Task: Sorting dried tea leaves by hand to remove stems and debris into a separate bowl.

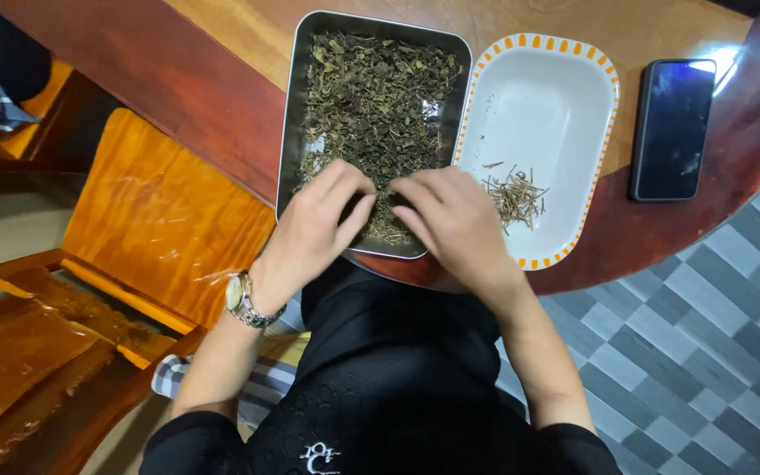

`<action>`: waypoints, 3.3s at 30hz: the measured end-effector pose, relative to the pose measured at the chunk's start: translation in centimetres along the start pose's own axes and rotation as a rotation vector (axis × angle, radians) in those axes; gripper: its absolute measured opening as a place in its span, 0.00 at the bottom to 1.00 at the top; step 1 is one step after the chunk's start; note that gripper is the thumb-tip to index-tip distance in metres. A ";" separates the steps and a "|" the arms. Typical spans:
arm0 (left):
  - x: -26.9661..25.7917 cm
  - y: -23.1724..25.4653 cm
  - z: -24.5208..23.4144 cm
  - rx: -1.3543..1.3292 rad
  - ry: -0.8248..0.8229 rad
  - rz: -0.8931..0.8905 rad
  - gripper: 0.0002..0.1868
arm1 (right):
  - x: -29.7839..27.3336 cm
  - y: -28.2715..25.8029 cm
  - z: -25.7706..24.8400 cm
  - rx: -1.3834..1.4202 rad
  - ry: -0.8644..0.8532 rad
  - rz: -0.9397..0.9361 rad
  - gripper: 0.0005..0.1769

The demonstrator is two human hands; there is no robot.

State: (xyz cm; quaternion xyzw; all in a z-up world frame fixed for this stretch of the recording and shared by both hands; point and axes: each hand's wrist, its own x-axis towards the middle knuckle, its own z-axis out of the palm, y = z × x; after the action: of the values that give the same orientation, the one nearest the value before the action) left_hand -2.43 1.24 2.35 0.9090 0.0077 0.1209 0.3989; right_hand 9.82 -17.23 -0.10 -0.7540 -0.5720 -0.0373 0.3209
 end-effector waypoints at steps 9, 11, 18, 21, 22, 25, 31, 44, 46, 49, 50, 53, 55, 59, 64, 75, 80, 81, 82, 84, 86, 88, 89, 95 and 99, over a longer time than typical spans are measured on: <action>0.0 -0.6 -0.7 0.101 -0.082 0.026 0.05 | -0.6 -0.3 -1.4 0.056 0.008 0.101 0.04; 1.1 -1.2 -0.8 0.197 -0.082 0.045 0.06 | -1.9 0.5 -2.6 0.049 0.023 0.158 0.03; 6.2 -3.0 -0.5 0.504 -0.137 0.254 0.03 | -6.5 2.7 -6.3 -0.088 0.084 0.358 0.01; 7.3 -2.8 0.1 0.585 -0.139 0.288 0.05 | -7.7 2.8 -6.8 -0.078 0.115 0.407 0.01; 7.5 -3.3 0.6 0.587 -0.145 0.293 0.05 | -7.8 2.8 -6.9 -0.077 0.121 0.412 0.01; 7.8 -4.3 1.7 0.682 -0.240 0.280 0.21 | -8.2 2.9 -7.0 -0.061 0.097 0.376 0.02; 8.2 -4.1 1.6 0.793 -0.281 0.279 0.10 | -8.2 3.2 -7.0 -0.111 0.105 0.349 0.01; 2.9 -1.6 0.9 0.553 -0.149 0.214 0.05 | -4.5 2.1 -4.0 0.031 0.165 0.221 0.07; 1.5 -1.3 1.0 0.525 -0.109 0.235 0.06 | -3.2 1.4 -2.6 0.044 0.159 0.165 0.09; 0.0 -0.1 0.6 0.435 -0.081 0.236 0.02 | -1.4 0.2 -0.9 0.000 0.080 0.075 0.11; -0.3 0.3 0.5 0.368 -0.092 0.210 0.02 | -1.1 -0.2 -0.5 -0.001 0.069 0.035 0.10; -0.8 0.9 0.0 0.269 -0.100 0.180 0.05 | -0.8 -1.1 -0.1 -0.006 0.047 -0.006 0.07; -0.4 1.1 -0.4 0.235 -0.100 0.177 0.06 | -1.3 -1.0 -0.3 -0.011 0.035 -0.004 0.06; 1.9 -0.4 -0.2 0.250 -0.123 0.196 0.07 | -3.6 0.5 -3.0 0.023 0.007 0.173 0.04; 5.4 -2.5 1.8 0.554 -0.103 0.250 0.09 | -7.0 2.7 -6.3 -0.102 0.098 0.315 0.03; 7.1 -3.0 3.6 0.675 -0.304 0.147 0.19 | -7.5 2.7 -6.8 -0.046 0.176 0.364 0.06; 6.8 -0.9 2.3 0.643 -0.345 0.144 0.23 | -6.6 2.4 -5.4 -0.013 0.176 0.300 0.06; 6.6 -0.2 1.9 0.635 -0.357 0.140 0.25 | -6.4 2.4 -5.0 0.001 0.172 0.271 0.06; 6.0 0.7 1.6 0.635 -0.361 0.144 0.25 | -5.9 2.0 -4.6 0.000 0.175 0.275 0.06; 4.9 2.6 1.1 0.546 -0.412 0.088 0.25 | -4.9 1.1 -3.6 0.051 0.159 0.228 0.06; 3.3 3.3 1.8 0.518 -0.403 0.130 0.21 | -4.0 0.8 -2.3 0.069 0.154 0.175 0.07; 2.0 3.6 2.2 0.490 -0.393 0.167 0.16 | -3.6 0.5 -1.1 0.090 0.147 0.119 0.09; 1.4 3.6 2.4 0.439 -0.363 0.177 0.11 | -3.6 0.4 -0.8 0.103 0.139 0.103 0.07; 3.3 3.1 2.8 0.302 -0.321 0.159 0.17 | -5.8 1.7 -2.9 0.111 0.116 0.189 0.05; 4.5 2.3 2.5 0.738 -0.324 0.267 0.30 | -7.0 3.0 -6.4 0.005 0.173 0.296 0.01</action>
State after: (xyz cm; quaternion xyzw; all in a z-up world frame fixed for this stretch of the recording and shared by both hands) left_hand 2.30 -1.70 3.35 0.9911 -0.1301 0.0165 0.0234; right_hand 12.06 -26.91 0.63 -0.8232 -0.4248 -0.0529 0.3729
